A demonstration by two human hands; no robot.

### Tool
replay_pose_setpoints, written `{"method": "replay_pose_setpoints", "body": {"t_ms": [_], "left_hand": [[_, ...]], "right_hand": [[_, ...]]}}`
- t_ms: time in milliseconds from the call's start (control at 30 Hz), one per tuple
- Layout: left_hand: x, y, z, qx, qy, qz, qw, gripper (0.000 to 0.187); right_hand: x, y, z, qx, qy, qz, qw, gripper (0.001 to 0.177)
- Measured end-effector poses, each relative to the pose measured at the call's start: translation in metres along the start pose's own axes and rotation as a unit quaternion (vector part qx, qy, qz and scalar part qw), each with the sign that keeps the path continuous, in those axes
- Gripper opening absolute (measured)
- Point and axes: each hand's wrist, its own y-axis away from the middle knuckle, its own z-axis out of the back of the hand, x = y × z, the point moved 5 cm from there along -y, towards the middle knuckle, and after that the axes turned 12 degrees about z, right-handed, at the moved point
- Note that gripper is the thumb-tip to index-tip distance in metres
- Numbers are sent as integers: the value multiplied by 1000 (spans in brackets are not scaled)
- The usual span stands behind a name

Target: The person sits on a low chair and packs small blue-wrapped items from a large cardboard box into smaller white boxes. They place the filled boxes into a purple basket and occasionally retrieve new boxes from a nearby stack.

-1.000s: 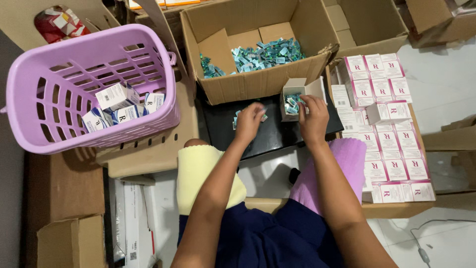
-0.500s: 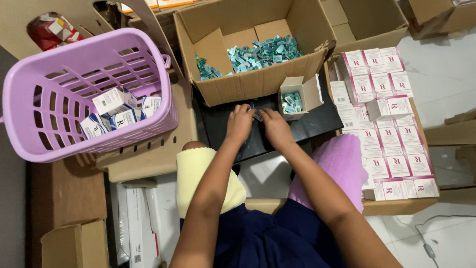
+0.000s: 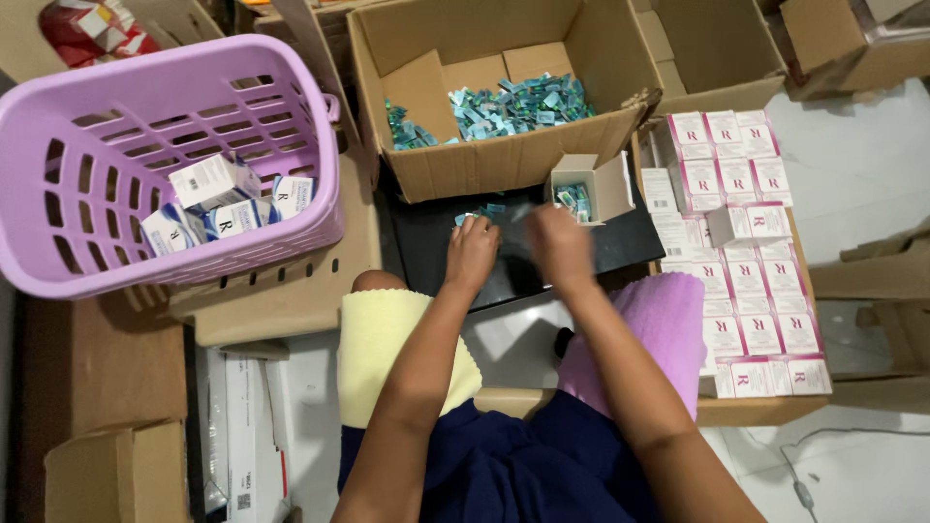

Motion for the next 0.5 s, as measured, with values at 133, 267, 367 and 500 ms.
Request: {"method": "replay_pose_setpoints", "body": {"t_ms": [133,267,367,500], "left_hand": [[-4,2,14,23,74,61,995,15],[-11,-5,16,68,169,117,976,14],[-35,-31,23,26,224,83,971,12],[-86,-82,35,13,333,49,942,16]], "right_hand": [[-19,-17,54,-88,14,-72,993,17],[-32,-11,59,-59,20,-99,993,17],[-40,-4,57,-88,-10,-127,988,16],[-46,-2,62,-118,-49,-151,980,15]]}}
